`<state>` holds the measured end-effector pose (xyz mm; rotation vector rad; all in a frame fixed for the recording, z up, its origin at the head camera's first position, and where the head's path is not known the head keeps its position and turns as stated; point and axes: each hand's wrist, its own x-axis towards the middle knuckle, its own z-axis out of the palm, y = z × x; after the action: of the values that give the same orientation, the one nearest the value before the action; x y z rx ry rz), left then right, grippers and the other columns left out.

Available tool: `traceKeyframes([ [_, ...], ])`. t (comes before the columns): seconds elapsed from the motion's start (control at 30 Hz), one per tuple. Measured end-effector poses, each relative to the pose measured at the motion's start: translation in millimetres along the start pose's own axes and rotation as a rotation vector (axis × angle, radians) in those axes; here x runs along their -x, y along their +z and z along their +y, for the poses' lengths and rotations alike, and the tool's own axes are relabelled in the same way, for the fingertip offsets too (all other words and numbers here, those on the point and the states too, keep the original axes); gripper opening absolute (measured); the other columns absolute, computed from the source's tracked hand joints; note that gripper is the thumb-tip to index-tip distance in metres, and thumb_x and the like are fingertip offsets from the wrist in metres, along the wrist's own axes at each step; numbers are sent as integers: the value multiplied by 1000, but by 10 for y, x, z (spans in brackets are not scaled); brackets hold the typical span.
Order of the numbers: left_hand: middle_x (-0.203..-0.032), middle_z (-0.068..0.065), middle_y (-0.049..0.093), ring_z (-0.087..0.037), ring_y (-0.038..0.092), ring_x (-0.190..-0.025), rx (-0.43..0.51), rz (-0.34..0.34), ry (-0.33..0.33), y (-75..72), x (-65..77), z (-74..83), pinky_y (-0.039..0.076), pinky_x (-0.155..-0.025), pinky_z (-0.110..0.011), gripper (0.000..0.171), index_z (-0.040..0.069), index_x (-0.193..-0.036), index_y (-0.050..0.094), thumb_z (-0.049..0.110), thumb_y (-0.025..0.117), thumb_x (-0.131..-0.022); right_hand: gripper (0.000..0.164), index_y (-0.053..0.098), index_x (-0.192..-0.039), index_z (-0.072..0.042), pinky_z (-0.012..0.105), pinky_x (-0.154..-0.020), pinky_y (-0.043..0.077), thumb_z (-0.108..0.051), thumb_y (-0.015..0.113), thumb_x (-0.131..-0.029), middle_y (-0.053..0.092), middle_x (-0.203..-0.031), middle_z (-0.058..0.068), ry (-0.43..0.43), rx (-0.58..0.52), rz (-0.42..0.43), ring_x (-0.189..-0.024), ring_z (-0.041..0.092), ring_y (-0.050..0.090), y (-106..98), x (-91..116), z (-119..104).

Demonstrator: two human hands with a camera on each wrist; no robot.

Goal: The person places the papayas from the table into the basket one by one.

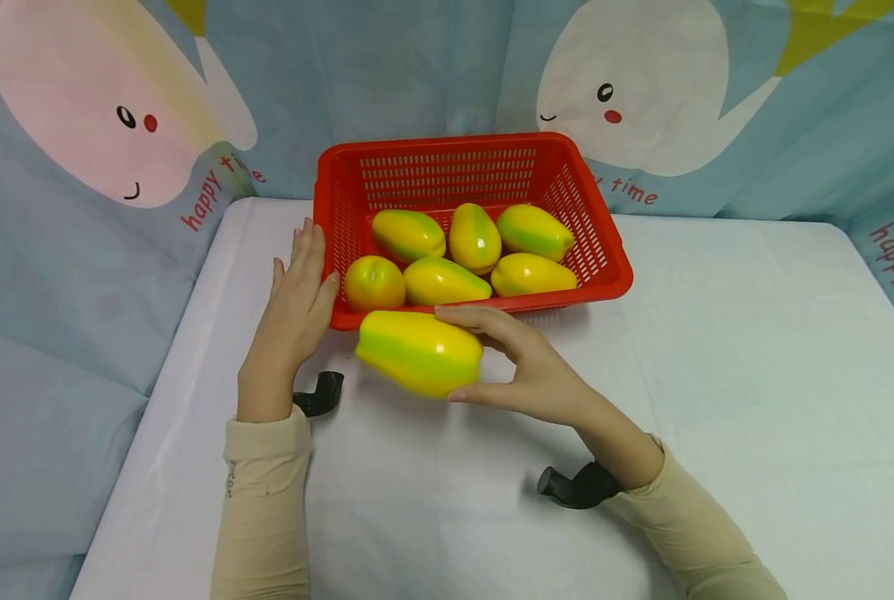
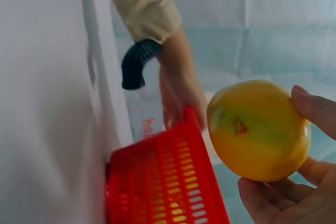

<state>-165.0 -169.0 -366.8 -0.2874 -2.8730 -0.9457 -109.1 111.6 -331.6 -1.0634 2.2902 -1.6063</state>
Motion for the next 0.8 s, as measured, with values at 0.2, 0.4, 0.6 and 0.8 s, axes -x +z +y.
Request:
traceKeyframes([
  [0.2,-158,-5,2,-23,-1,-144,2,0,-4,-3,2,4,-3,-113,-50,62,6,-151,6,29,32,-99,67,48,-135,-2,36,-101,41,-3,78,-75,49,-135,6,-28,-16,65,-122,20,46,-123,5,2],
  [0.4,-158,-5,1,-22,-1,-144,-1,-5,-10,0,-3,2,-3,-113,-50,63,7,-151,5,29,32,-99,66,47,-134,1,35,-100,42,-8,77,-77,49,-136,8,-65,-43,145,-122,24,45,-222,-4,73],
  [0.6,-158,-5,0,-21,-2,-144,-1,-6,-12,2,-5,1,-4,-113,-49,63,6,-151,5,28,33,-99,65,47,-134,1,32,-93,47,0,76,-76,50,-134,6,-39,-22,243,-115,25,49,-298,-41,164],
  [0.8,-158,-5,1,-22,-1,-144,-1,-4,-9,-3,-3,5,-3,-113,-49,62,6,-151,5,28,32,-99,65,47,-136,-2,29,-92,48,5,73,-77,49,-134,6,38,23,357,-116,24,48,-397,-75,273],
])
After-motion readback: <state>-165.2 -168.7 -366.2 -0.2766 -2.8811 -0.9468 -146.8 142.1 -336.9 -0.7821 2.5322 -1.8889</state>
